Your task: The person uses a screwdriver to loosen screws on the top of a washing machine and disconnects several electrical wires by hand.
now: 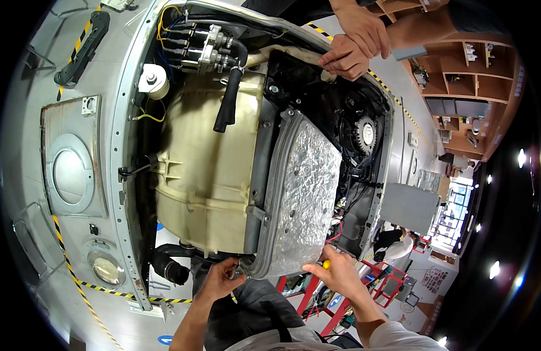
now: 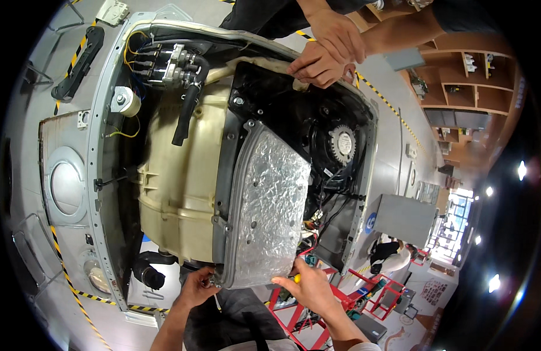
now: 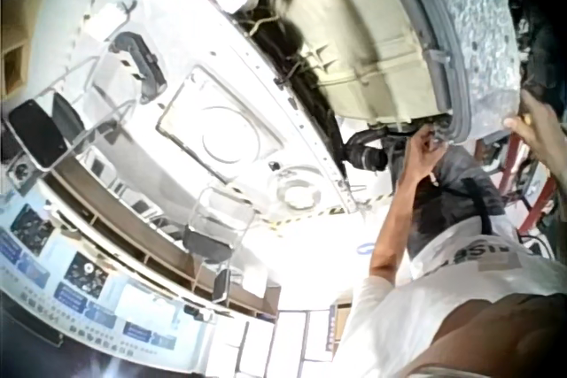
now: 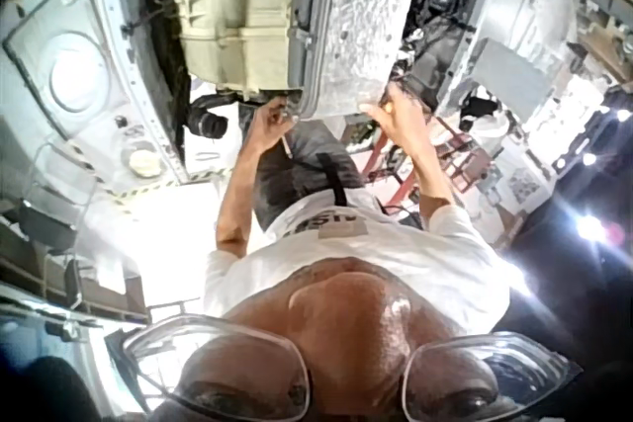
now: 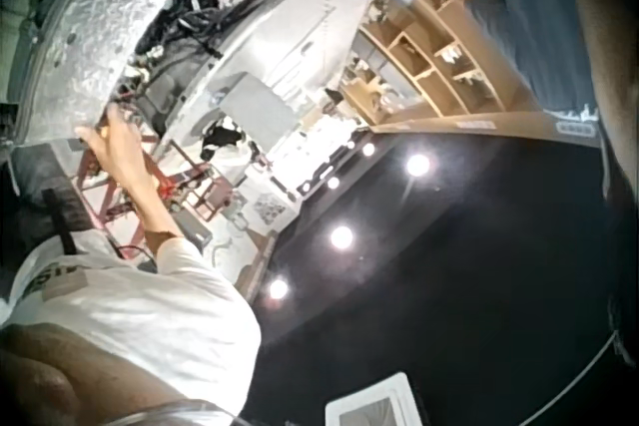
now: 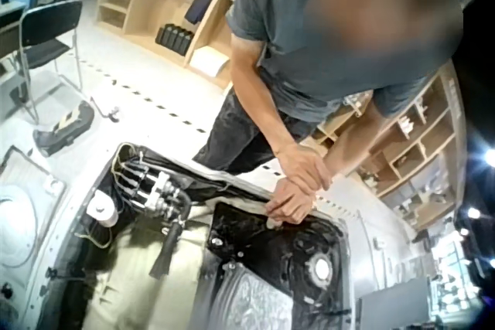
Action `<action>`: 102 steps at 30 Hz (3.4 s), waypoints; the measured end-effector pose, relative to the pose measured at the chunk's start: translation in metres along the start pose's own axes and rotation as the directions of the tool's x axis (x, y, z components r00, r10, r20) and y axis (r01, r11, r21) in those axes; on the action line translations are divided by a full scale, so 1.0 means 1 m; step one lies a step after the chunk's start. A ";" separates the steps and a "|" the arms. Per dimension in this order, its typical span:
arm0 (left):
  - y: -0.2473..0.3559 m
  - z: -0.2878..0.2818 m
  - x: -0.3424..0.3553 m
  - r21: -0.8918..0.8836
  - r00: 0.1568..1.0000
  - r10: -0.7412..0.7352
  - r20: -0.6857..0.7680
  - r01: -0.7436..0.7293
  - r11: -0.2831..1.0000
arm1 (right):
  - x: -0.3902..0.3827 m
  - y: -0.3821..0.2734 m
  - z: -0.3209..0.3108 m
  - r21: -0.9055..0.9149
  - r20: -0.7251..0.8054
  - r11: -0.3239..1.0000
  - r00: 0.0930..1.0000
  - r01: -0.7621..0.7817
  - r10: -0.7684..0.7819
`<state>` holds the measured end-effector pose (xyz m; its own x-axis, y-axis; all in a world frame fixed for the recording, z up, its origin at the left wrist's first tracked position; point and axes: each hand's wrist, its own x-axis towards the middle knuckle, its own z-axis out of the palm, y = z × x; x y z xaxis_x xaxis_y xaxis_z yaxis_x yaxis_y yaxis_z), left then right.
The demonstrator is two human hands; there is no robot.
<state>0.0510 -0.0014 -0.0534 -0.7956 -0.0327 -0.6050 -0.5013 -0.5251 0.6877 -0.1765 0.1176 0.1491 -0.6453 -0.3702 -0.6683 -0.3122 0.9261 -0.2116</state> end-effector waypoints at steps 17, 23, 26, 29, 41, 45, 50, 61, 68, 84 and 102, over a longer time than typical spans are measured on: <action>0.027 0.000 -0.004 0.064 0.996 -0.093 0.009 0.092 0.994 | -0.003 0.014 0.007 0.077 -0.105 0.993 0.991 0.093 -0.085; 0.019 0.008 -0.002 -0.099 0.999 -0.045 -0.027 0.042 0.994 | -0.004 0.021 0.010 0.066 -0.133 0.989 0.983 0.133 -0.124; 0.018 0.003 -0.003 0.013 0.997 -0.079 -0.015 0.079 0.997 | -0.003 0.021 0.010 0.089 -0.132 0.986 0.983 0.140 -0.128; 0.019 0.003 -0.004 0.009 0.990 -0.134 -0.034 0.135 0.991 | -0.002 0.021 0.010 0.079 -0.148 0.985 0.979 0.152 -0.139; 0.048 0.003 -0.007 -0.033 0.961 -0.277 0.009 0.277 0.960 | -0.004 0.019 0.003 0.101 -0.178 0.974 0.967 0.203 -0.183; 0.056 0.005 -0.006 0.023 0.963 -0.268 0.009 0.268 0.963 | -0.004 0.020 0.004 0.082 -0.176 0.974 0.965 0.213 -0.196; 0.065 0.008 -0.006 0.044 0.962 -0.275 0.007 0.274 0.961 | -0.005 0.022 0.007 0.073 -0.182 0.975 0.964 0.211 -0.195; 0.042 -0.002 -0.005 0.002 0.963 -0.265 0.042 0.265 0.964 | -0.008 0.025 0.016 0.059 -0.219 0.974 0.955 0.219 -0.201; 0.038 -0.002 -0.004 -0.068 0.969 -0.240 0.055 0.243 0.968 | -0.009 0.024 0.021 0.037 -0.238 0.976 0.950 0.216 -0.201; 0.011 -0.007 0.000 0.099 0.990 -0.136 0.041 0.132 0.986 | -0.008 0.015 0.018 -0.012 -0.114 0.994 0.988 0.106 -0.107; 0.017 0.004 -0.001 -0.077 0.996 0.085 0.005 -0.085 0.993 | -0.006 0.004 0.020 0.134 -0.039 0.990 0.998 -0.046 0.052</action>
<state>0.0423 -0.0067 -0.0396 -0.8372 -0.0728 -0.5420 -0.4046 -0.5844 0.7034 -0.1601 0.1247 0.1385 -0.6870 -0.3243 -0.6503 -0.1857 0.9435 -0.2744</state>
